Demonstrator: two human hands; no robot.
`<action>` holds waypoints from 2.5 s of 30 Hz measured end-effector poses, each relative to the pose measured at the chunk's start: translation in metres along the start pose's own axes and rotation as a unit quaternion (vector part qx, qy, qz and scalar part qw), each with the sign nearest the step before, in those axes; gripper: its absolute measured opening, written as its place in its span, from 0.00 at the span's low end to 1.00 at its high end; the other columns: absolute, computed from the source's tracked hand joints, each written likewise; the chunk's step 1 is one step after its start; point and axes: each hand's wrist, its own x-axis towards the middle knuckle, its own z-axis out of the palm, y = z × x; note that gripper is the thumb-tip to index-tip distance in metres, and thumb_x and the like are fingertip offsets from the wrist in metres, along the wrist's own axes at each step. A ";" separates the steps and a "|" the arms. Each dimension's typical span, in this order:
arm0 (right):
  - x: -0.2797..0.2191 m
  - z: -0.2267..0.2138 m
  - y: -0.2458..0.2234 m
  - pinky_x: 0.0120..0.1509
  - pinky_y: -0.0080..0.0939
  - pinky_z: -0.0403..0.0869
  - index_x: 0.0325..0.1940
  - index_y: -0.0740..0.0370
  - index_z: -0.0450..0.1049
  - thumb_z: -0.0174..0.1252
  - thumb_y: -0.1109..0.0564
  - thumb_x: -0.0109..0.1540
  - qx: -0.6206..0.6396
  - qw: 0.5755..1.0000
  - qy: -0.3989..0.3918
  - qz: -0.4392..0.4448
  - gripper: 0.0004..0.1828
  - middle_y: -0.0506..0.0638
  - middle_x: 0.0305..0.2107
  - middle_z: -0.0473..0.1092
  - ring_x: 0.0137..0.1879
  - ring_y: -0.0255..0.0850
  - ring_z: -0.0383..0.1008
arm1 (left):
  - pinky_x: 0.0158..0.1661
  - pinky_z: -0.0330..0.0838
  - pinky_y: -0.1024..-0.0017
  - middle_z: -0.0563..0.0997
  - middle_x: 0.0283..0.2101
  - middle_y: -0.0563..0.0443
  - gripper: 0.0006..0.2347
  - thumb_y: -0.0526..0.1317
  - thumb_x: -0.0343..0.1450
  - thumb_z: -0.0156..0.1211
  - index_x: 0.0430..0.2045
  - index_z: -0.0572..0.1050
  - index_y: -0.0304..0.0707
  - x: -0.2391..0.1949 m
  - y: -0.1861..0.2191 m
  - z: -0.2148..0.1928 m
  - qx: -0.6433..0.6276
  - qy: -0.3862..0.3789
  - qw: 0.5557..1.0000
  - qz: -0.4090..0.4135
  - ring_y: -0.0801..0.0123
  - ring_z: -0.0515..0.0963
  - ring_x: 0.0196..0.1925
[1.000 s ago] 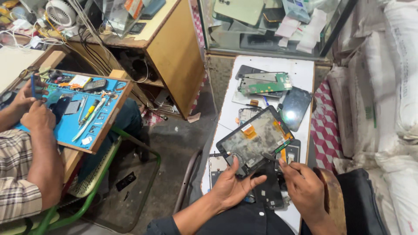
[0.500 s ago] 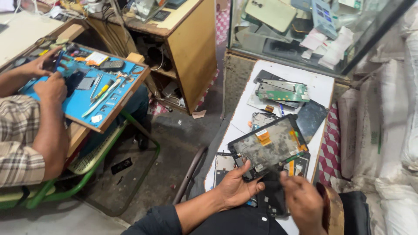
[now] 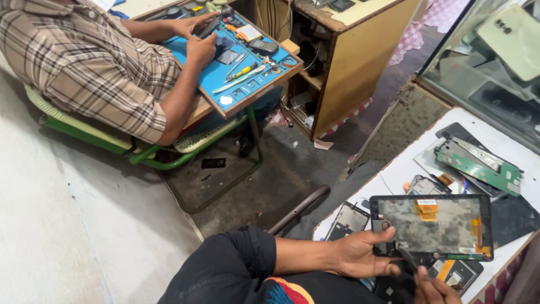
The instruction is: The person holds a disassembled smartphone chassis and uses a small metal tool to scrape and pry at the inner screen area. The person repeatedly rotates the device and works on different edges of the display assembly while another person works at a nearby table.
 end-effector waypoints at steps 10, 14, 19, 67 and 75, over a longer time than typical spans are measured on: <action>0.001 0.017 -0.029 0.40 0.43 0.72 0.36 0.72 0.75 0.63 0.70 0.57 -0.019 0.993 0.021 0.116 0.05 0.60 0.33 0.78 0.32 0.47 0.73 | 0.61 0.74 0.56 0.69 0.67 0.45 0.13 0.43 0.88 0.51 0.64 0.64 0.37 0.001 0.000 0.004 0.033 0.001 0.999 0.017 0.55 0.67 0.72; -0.001 0.008 -0.013 0.41 0.43 0.73 0.36 0.73 0.75 0.63 0.70 0.57 -0.057 0.989 0.042 0.128 0.05 0.60 0.33 0.78 0.33 0.47 0.73 | 0.62 0.74 0.55 0.69 0.68 0.44 0.13 0.43 0.87 0.51 0.64 0.64 0.38 0.001 -0.001 0.003 0.039 -0.004 0.999 0.030 0.54 0.68 0.72; 0.004 -0.006 0.003 0.42 0.43 0.73 0.36 0.73 0.76 0.63 0.70 0.57 -0.057 0.991 0.030 0.118 0.05 0.60 0.34 0.78 0.34 0.47 0.74 | 0.63 0.73 0.54 0.69 0.68 0.45 0.14 0.43 0.87 0.51 0.65 0.63 0.39 0.003 -0.001 0.000 0.059 0.014 0.998 0.027 0.55 0.67 0.73; 0.047 -0.036 -0.026 0.43 0.44 0.76 0.49 0.70 0.78 0.63 0.70 0.55 0.070 0.987 -0.112 0.090 0.17 0.57 0.35 0.76 0.39 0.47 0.78 | 0.66 0.72 0.51 0.67 0.67 0.38 0.15 0.42 0.86 0.49 0.66 0.63 0.34 0.000 -0.002 0.017 -0.012 0.038 0.999 0.000 0.48 0.68 0.70; -0.004 -0.017 0.014 0.42 0.44 0.76 0.51 0.69 0.76 0.61 0.69 0.56 0.020 0.988 -0.025 0.149 0.18 0.58 0.33 0.75 0.37 0.49 0.78 | 0.58 0.74 0.54 0.69 0.68 0.42 0.13 0.43 0.88 0.47 0.65 0.63 0.35 0.002 0.002 -0.003 -0.012 -0.003 1.000 0.001 0.53 0.69 0.69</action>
